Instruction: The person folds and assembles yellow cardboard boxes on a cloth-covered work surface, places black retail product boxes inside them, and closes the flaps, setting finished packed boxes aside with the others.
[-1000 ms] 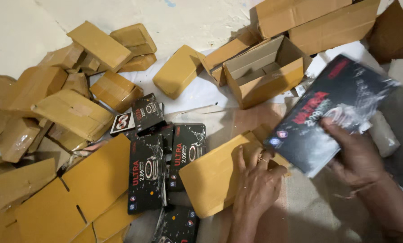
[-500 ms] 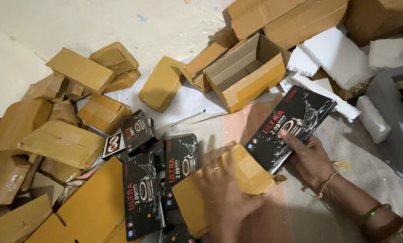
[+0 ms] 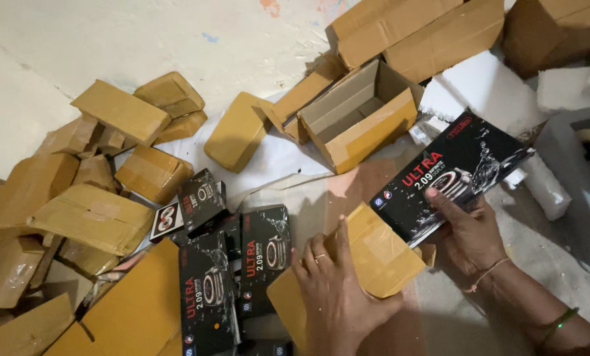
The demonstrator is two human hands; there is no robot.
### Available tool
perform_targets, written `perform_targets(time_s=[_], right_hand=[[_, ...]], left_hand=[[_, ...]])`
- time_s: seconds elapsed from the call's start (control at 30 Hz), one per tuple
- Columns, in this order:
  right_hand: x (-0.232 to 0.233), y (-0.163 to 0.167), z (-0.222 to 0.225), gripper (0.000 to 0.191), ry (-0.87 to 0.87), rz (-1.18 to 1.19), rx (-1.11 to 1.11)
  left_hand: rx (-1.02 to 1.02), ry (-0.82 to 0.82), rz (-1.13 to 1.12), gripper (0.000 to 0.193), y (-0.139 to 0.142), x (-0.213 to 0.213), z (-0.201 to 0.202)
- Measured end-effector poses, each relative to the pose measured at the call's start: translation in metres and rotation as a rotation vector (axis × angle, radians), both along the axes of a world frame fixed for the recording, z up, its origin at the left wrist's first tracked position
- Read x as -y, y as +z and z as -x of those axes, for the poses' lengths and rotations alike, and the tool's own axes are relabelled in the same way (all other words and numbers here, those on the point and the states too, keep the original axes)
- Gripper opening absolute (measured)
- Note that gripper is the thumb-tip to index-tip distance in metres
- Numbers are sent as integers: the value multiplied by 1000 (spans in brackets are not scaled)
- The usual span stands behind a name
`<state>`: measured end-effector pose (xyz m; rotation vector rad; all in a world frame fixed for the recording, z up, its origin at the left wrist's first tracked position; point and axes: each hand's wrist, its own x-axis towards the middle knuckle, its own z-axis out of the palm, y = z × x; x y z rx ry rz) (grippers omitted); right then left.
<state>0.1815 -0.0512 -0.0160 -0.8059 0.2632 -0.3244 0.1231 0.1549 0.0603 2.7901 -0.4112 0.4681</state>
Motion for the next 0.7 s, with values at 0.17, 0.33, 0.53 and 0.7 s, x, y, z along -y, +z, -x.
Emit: perform_targets(time_s=[0.17,0.33,0.53,0.7], right_hand=[[17,19,1,31,46,8,22],[8,26,9,24,89,191,-88],[6,30,15,25,211,315,-99],[9,32,15,29,311,362,-57]], left_hand=[[128,-29,56,121,-5,12,2],[132,6,82,121,-5,10,2],[175,54,140,118,-4,0,7],[190,25,170,116,1,-8,12]])
